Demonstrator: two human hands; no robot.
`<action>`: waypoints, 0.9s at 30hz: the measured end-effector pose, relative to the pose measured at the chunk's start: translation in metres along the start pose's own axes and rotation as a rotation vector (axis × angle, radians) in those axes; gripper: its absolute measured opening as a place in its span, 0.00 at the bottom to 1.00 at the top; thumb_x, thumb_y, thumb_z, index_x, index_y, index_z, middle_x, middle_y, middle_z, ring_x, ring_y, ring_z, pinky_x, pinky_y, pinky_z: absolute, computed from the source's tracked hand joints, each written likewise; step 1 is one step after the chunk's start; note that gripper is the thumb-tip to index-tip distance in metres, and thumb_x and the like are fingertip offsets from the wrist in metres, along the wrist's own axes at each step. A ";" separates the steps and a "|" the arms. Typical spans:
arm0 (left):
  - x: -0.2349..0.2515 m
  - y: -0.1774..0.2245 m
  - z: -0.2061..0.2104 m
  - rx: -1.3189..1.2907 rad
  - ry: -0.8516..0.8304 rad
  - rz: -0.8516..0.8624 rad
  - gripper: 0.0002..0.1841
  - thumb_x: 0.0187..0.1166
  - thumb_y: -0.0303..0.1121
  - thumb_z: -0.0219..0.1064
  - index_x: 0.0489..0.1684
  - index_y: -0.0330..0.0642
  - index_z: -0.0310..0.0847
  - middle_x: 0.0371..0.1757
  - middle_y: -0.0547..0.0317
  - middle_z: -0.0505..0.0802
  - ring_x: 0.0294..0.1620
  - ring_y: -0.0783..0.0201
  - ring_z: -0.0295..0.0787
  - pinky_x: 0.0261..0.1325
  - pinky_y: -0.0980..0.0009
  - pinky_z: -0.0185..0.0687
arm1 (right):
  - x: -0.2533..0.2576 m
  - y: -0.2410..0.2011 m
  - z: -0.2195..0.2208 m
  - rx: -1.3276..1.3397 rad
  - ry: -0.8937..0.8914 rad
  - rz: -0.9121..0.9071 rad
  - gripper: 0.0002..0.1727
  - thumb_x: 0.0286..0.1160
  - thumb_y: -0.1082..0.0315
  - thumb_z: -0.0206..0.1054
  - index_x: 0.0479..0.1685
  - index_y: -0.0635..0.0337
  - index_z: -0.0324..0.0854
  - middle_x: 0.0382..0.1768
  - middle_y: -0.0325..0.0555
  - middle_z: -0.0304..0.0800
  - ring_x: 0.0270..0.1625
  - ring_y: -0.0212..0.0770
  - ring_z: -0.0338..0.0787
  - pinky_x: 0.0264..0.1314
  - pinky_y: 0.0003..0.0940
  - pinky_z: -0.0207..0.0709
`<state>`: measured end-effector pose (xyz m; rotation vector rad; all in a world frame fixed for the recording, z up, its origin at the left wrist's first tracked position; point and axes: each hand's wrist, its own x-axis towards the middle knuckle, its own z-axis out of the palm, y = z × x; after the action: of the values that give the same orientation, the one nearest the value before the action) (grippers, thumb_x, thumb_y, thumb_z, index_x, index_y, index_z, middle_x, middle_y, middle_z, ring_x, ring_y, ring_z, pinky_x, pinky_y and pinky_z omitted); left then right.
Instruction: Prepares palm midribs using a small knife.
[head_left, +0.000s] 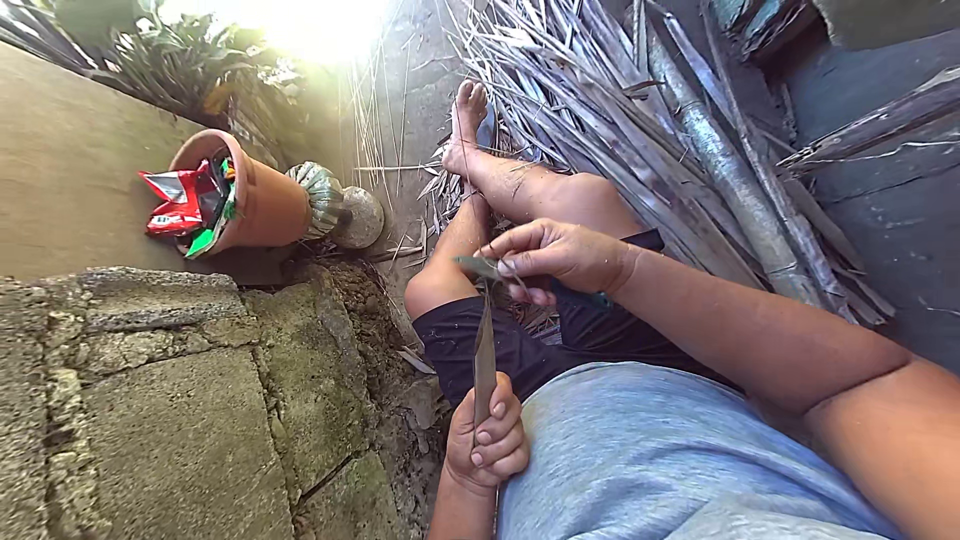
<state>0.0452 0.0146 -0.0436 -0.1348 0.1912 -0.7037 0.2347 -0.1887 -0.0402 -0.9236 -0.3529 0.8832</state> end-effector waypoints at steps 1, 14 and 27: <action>0.000 -0.001 0.000 -0.002 -0.002 -0.010 0.10 0.85 0.41 0.63 0.44 0.45 0.84 0.20 0.69 0.85 0.15 0.74 0.81 0.18 0.81 0.73 | 0.003 -0.007 -0.003 0.002 0.019 -0.027 0.16 0.87 0.71 0.54 0.64 0.64 0.82 0.26 0.41 0.89 0.16 0.26 0.82 0.16 0.18 0.76; 0.014 -0.005 0.009 0.972 0.460 0.443 0.20 0.92 0.45 0.55 0.35 0.40 0.81 0.12 0.68 0.74 0.08 0.76 0.70 0.12 0.81 0.68 | -0.014 0.013 0.009 -0.054 -0.015 0.135 0.15 0.88 0.68 0.58 0.63 0.62 0.84 0.26 0.45 0.89 0.18 0.29 0.82 0.19 0.21 0.77; 0.001 -0.004 0.013 0.772 0.286 0.251 0.21 0.91 0.48 0.56 0.36 0.42 0.83 0.14 0.70 0.75 0.09 0.76 0.72 0.13 0.80 0.69 | -0.003 -0.025 -0.015 -0.067 0.095 -0.053 0.17 0.88 0.71 0.55 0.66 0.63 0.83 0.26 0.43 0.91 0.17 0.27 0.82 0.17 0.20 0.77</action>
<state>0.0462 0.0110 -0.0306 0.7197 0.1937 -0.5035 0.2543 -0.2064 -0.0283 -1.0107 -0.3251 0.7799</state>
